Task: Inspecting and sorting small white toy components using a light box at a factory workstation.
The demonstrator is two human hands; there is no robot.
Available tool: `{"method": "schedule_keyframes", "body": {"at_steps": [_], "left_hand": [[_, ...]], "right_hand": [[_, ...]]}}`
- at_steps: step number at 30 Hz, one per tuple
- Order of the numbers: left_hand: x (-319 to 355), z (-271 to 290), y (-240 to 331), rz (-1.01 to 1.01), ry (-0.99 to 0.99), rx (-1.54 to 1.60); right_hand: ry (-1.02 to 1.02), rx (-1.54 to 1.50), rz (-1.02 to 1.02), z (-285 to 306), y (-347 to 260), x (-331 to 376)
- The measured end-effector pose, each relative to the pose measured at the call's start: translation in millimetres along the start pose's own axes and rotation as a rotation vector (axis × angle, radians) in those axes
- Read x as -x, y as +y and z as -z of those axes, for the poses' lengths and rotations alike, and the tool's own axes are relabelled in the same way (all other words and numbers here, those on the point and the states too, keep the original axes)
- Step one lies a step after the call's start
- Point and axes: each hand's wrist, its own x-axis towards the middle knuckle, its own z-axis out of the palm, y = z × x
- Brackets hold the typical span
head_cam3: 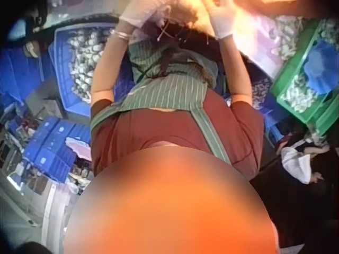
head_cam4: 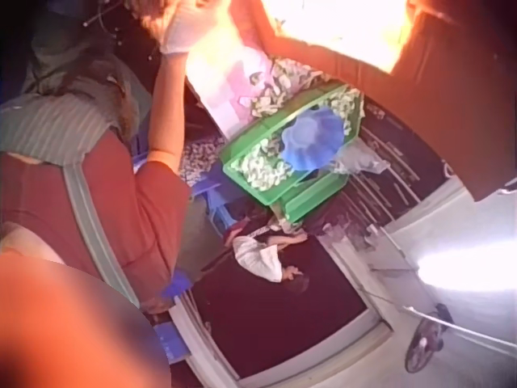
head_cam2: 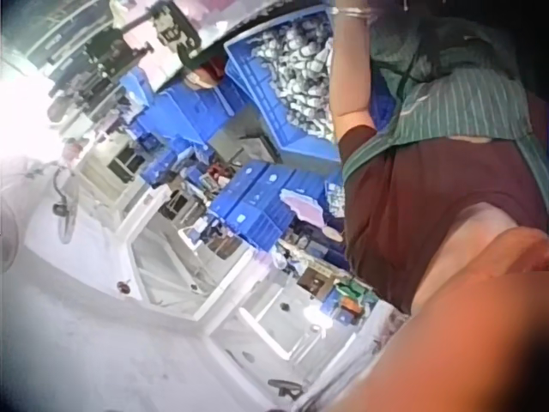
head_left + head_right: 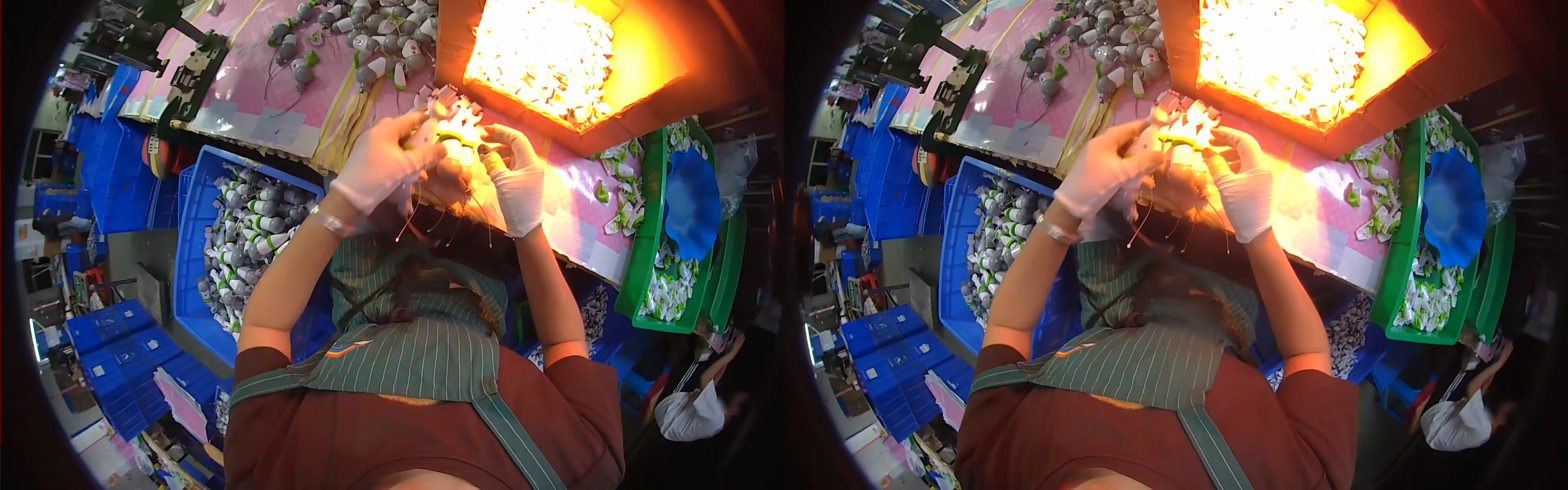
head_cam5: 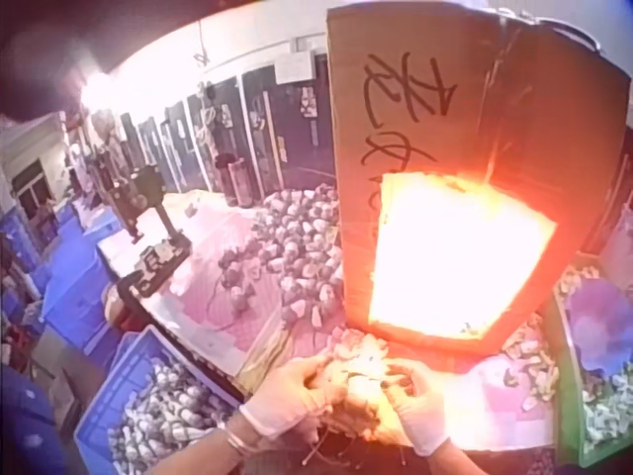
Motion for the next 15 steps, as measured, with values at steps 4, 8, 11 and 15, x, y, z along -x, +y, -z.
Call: {"method": "schedule_keyframes", "body": {"at_steps": [4,8,11,15], "left_hand": [[-28.5,-13.2,11.7,-0.188,0.221,-0.53],[-55.1,-1.9,-12.5,-0.396,0.411,-0.942],[-59.5,13.8,-27.8,-0.354,0.411,-0.957],[-49.4,22.7,-24.2,-0.039,0.064,-0.485]], "right_hand": [[-0.003,-0.02,-0.069,8.9,6.7,-2.4],[-0.01,0.113,-0.107,10.8,23.1,-3.2],[-0.019,0.068,-0.182,3.1,37.8,0.9],[-0.207,-0.019,-0.248,-23.5,11.6,4.0]]}}
